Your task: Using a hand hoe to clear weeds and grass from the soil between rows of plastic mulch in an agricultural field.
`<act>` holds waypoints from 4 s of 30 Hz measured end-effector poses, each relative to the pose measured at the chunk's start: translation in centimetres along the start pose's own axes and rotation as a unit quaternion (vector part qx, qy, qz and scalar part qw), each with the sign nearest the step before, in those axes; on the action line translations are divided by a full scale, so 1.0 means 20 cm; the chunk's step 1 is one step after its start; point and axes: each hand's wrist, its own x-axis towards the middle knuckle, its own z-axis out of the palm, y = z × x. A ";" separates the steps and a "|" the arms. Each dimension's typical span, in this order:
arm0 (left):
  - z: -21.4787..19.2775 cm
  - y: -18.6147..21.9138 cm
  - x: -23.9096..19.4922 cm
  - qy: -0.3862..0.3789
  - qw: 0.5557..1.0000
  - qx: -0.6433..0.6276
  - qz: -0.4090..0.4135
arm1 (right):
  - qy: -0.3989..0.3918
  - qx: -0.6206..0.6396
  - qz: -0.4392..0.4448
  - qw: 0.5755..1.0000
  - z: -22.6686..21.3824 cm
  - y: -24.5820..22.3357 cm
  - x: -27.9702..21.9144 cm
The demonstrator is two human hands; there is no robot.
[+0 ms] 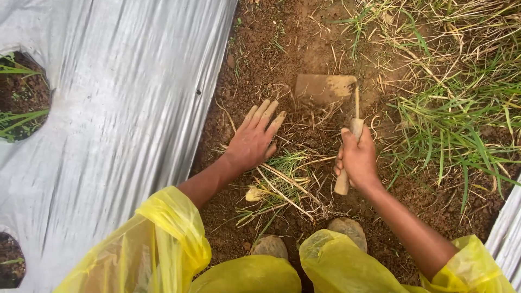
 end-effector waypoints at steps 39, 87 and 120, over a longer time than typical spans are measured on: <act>0.17 -0.01 0.00 -0.003 0.941 -0.331 0.072 | -0.021 0.076 -0.144 0.986 0.15 -0.41 0.44; -0.05 -0.63 0.28 0.132 0.972 0.150 -0.125 | -0.043 -0.201 0.160 0.965 -0.13 -0.33 0.22; -0.18 -0.74 0.48 0.212 0.954 0.171 -0.127 | -0.053 -0.229 0.158 0.959 -0.17 -0.28 0.28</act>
